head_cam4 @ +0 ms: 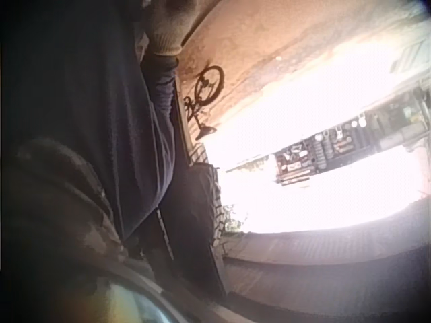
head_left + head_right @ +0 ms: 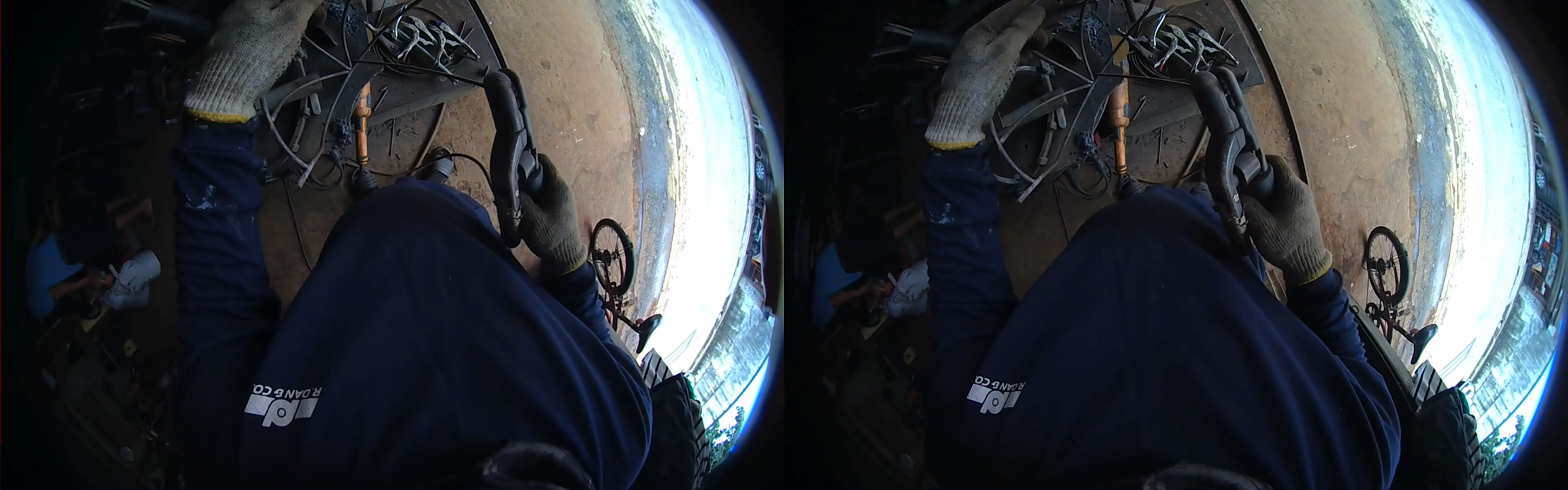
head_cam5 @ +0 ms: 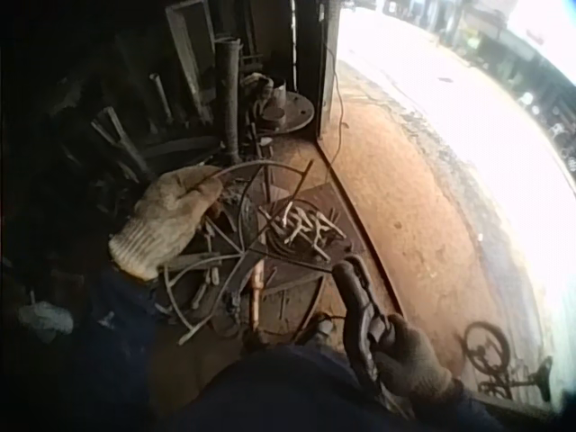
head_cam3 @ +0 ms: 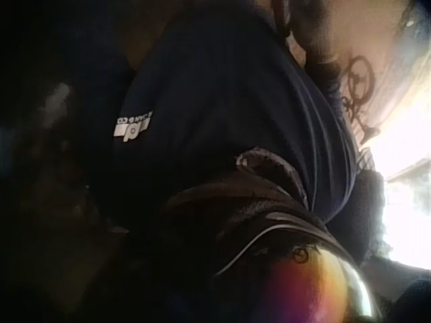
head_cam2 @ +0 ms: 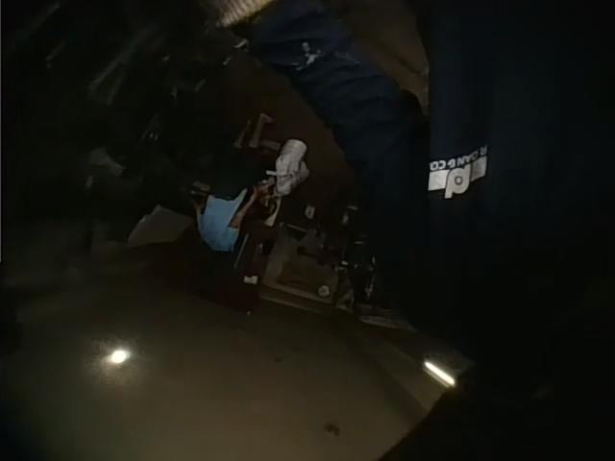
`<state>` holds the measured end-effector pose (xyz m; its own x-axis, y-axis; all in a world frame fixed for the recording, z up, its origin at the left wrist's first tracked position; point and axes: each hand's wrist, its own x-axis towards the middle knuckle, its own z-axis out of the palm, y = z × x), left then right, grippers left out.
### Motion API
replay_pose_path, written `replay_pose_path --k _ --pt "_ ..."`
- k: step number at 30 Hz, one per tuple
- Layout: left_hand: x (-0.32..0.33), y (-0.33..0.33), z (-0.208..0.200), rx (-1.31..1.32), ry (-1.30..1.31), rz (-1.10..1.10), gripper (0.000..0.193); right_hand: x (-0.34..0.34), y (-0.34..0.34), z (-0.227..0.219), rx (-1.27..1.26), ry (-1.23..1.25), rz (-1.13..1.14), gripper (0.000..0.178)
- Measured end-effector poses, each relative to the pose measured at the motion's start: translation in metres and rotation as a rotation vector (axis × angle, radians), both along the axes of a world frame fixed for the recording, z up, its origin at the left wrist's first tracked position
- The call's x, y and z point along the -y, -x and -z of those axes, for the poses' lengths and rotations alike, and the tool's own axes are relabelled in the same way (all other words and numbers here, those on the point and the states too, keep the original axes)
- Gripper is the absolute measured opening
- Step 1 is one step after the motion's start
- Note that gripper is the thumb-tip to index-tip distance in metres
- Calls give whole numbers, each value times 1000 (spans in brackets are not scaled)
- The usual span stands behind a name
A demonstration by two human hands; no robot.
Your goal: The person welds metal rods together to form a spherical cage-like structure using a welding torch.
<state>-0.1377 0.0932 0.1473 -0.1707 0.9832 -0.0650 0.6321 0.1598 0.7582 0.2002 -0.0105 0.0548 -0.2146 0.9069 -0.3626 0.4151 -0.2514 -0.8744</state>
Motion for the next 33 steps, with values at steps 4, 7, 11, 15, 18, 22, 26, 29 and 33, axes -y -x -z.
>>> replay_pose_path --k 4,7,11,15,18,22,26,29,33 --pt "1 3 1 51 -1 -20 27 3 2 -1 60 -58 -30 44" --pt "-4 5 3 102 10 13 27 5 1 2 25 8 15 44" --pt "-4 1 -4 75 34 -16 28 9 0 6 3 -21 6 44" --pt "-5 1 -1 19 -2 -35 29 9 1 8 26 -15 -2 45" --pt "0 -5 -6 65 -34 22 30 10 1 13 13 -24 8 45" --pt "-6 -8 -6 50 18 -46 29 10 2 11 20 -6 13 44" --pt "-1 -5 -11 76 36 -78 27 10 0 9 90 -51 -81 45" --pt "1 -6 -10 86 28 -63 26 3 10 -20 291 -89 -207 47" --pt "-10 -3 1 121 13 63 26 1 13 -29 317 -69 -202 47"
